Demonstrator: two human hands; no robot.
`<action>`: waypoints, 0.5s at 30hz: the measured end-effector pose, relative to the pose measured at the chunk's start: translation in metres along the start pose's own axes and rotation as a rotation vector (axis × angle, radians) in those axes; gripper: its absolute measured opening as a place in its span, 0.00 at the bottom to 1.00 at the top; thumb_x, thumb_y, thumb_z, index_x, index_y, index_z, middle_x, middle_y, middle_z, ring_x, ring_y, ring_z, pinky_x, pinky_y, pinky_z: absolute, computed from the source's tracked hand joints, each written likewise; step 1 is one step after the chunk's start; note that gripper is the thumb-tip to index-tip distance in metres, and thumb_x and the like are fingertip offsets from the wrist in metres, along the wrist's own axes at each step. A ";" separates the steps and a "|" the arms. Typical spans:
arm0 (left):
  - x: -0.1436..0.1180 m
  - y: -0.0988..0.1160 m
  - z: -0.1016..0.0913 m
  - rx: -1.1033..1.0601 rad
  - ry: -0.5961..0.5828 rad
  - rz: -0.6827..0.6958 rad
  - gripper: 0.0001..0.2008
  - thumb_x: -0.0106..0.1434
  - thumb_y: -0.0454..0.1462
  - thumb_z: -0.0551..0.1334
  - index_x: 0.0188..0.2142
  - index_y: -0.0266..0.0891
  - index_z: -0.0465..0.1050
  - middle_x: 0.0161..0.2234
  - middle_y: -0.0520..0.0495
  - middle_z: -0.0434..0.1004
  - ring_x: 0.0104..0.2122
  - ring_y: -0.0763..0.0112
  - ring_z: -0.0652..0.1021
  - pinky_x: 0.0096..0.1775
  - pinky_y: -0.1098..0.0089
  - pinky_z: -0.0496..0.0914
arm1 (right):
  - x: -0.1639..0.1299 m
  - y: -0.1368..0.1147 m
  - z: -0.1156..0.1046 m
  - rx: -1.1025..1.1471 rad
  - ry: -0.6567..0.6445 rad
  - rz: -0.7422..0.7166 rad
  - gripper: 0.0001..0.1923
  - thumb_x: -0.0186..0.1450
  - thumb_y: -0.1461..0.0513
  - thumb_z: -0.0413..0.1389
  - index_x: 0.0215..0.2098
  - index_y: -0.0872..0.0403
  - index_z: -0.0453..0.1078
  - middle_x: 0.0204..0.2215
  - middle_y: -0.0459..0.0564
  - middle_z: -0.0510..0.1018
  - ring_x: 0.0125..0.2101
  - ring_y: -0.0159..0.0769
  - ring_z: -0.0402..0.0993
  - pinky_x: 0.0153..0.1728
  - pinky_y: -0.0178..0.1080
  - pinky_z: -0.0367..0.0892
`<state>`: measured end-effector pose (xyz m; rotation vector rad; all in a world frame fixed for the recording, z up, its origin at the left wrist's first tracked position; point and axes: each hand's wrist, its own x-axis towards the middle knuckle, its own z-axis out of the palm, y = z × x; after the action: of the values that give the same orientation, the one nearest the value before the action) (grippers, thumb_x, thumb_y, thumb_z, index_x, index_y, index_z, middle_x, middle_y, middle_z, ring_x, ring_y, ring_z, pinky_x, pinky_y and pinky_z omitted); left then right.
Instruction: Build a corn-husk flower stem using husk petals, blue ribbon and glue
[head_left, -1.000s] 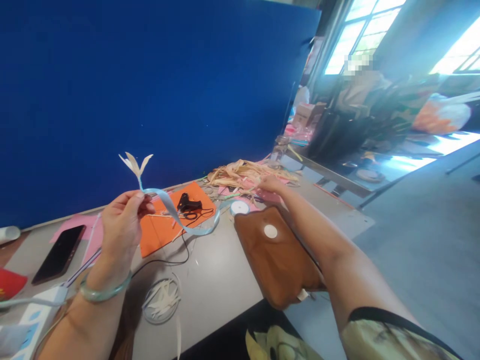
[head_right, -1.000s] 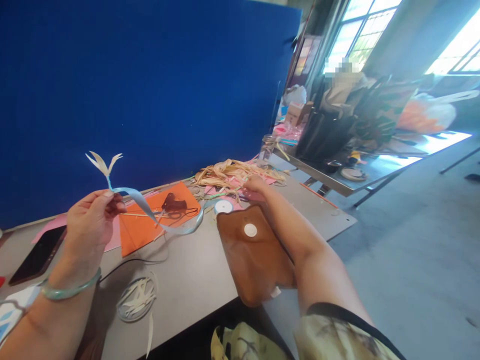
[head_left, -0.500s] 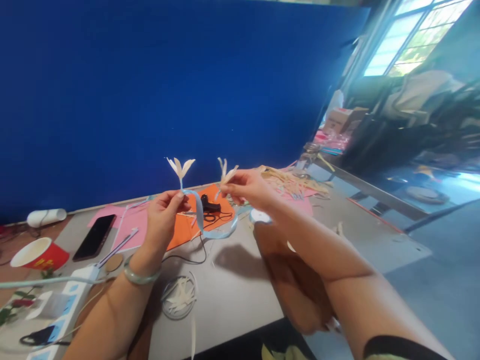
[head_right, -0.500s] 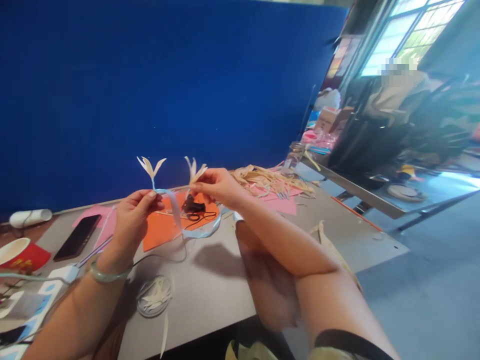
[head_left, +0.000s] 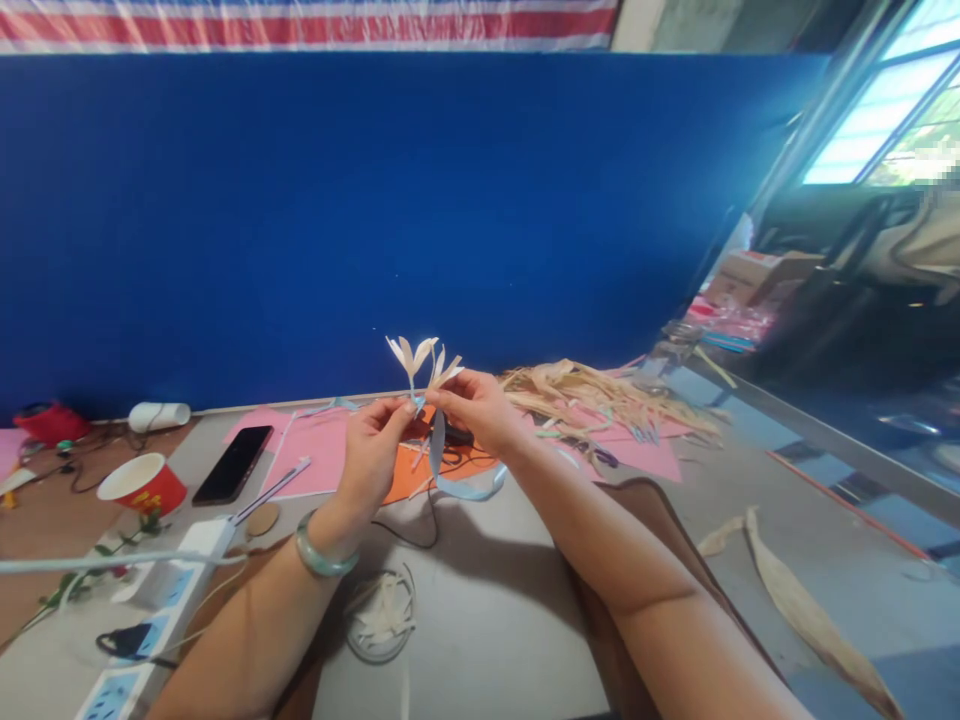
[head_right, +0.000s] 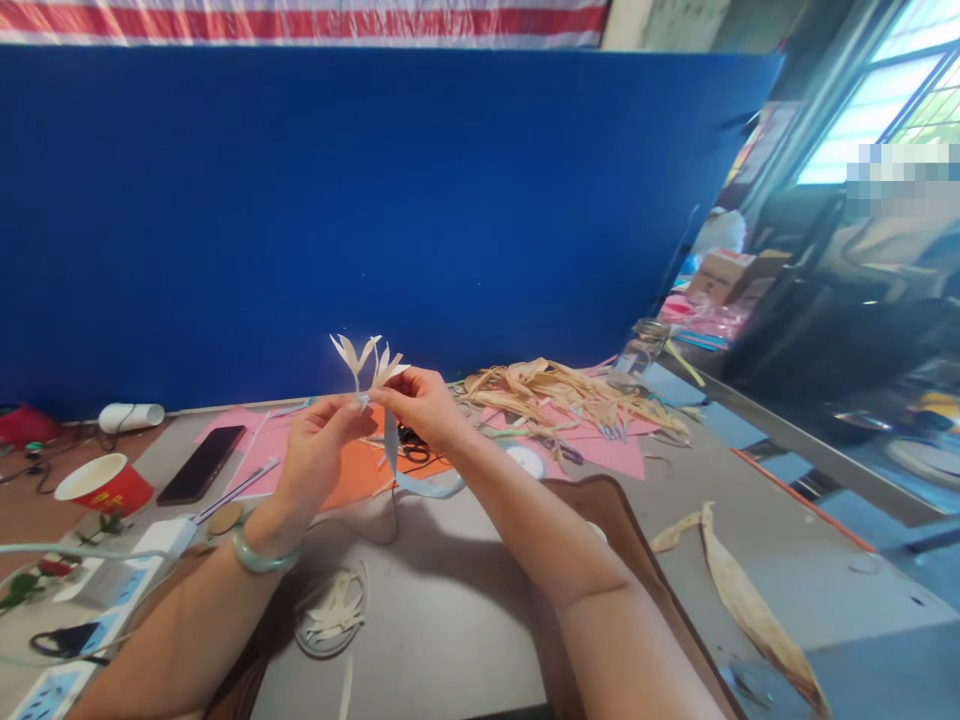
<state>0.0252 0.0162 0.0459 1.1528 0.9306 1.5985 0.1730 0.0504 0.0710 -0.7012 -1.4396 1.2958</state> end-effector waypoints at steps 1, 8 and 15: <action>0.000 0.000 0.001 -0.008 -0.003 -0.012 0.11 0.55 0.42 0.70 0.31 0.35 0.79 0.26 0.49 0.80 0.26 0.73 0.79 0.34 0.71 0.76 | 0.000 0.001 -0.001 0.001 0.014 -0.004 0.15 0.54 0.54 0.66 0.30 0.57 0.72 0.19 0.41 0.68 0.19 0.23 0.58 0.19 0.31 0.52; 0.001 -0.005 0.003 -0.057 0.009 -0.075 0.11 0.52 0.41 0.71 0.29 0.35 0.79 0.26 0.49 0.80 0.25 0.73 0.79 0.33 0.70 0.76 | 0.003 0.013 -0.002 -0.010 0.059 -0.012 0.18 0.53 0.52 0.67 0.29 0.57 0.71 0.18 0.40 0.67 0.19 0.24 0.58 0.19 0.31 0.52; 0.001 -0.004 0.003 -0.075 0.009 -0.147 0.12 0.51 0.43 0.72 0.29 0.35 0.78 0.26 0.48 0.80 0.25 0.72 0.79 0.34 0.69 0.75 | 0.002 0.023 0.001 0.045 0.079 -0.002 0.20 0.52 0.50 0.68 0.29 0.55 0.68 0.18 0.39 0.66 0.18 0.23 0.55 0.18 0.31 0.51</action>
<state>0.0291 0.0183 0.0428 1.0039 0.9315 1.5080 0.1661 0.0578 0.0499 -0.7127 -1.3431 1.2812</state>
